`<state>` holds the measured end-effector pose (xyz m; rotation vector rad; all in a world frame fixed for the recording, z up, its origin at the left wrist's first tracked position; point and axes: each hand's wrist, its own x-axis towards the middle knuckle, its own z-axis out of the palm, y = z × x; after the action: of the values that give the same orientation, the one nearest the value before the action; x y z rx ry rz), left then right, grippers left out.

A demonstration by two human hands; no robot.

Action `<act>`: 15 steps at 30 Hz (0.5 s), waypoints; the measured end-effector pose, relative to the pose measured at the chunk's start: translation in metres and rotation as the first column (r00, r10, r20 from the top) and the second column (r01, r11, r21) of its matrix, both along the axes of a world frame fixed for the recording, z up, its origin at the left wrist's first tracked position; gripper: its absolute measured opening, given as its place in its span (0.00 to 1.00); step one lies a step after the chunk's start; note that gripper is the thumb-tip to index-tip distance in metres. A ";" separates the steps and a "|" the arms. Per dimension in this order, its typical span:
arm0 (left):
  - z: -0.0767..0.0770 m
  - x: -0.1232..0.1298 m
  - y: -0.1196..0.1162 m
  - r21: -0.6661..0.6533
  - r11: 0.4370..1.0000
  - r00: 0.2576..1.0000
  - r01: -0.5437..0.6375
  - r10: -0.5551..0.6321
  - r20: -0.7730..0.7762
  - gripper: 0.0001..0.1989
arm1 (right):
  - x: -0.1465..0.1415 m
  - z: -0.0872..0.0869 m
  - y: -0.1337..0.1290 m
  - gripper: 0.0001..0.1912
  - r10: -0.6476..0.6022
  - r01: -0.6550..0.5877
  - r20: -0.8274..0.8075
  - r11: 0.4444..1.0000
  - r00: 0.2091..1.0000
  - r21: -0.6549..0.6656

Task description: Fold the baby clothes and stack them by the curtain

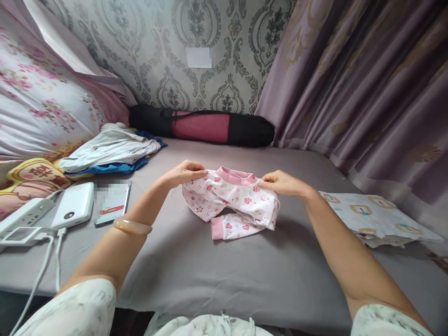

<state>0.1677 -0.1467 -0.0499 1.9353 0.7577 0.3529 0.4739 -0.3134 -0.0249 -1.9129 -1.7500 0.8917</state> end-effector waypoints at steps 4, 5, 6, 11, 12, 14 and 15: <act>0.043 0.001 0.004 0.122 0.992 0.998 -0.018 0.012 0.056 0.21 | 0.006 0.033 0.004 0.23 -0.016 0.014 0.018 0.996 1.000 0.088; 0.056 0.002 0.006 0.165 0.986 0.997 -0.029 0.016 0.075 0.21 | 0.007 0.045 0.006 0.23 -0.026 0.023 0.026 0.993 0.999 0.114; 0.069 0.002 0.008 0.209 0.977 0.996 -0.038 0.020 0.091 0.21 | 0.008 0.058 0.007 0.22 -0.035 0.029 0.040 0.989 0.999 0.142; 0.130 0.006 0.016 0.482 0.863 0.981 -0.148 0.067 0.182 0.19 | 0.017 0.120 0.014 0.17 -0.023 -0.002 0.086 0.961 0.996 0.277; 0.138 0.007 0.017 0.545 0.817 0.974 -0.190 0.085 0.211 0.19 | 0.020 0.127 0.017 0.18 -0.033 0.002 0.098 0.951 0.995 0.310; 0.150 0.012 0.022 0.670 0.681 0.951 -0.295 0.140 0.276 0.19 | 0.024 0.133 0.024 0.18 -0.131 0.068 0.116 0.898 0.985 0.434; 0.153 0.014 0.025 0.720 0.615 0.945 -0.321 0.162 0.283 0.18 | 0.025 0.133 0.029 0.19 -0.203 0.114 0.125 0.856 0.971 0.505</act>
<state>0.1821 -0.1217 0.1028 2.5253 0.8163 1.1792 0.4990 -0.2846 0.1085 -1.7845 -1.6742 0.1825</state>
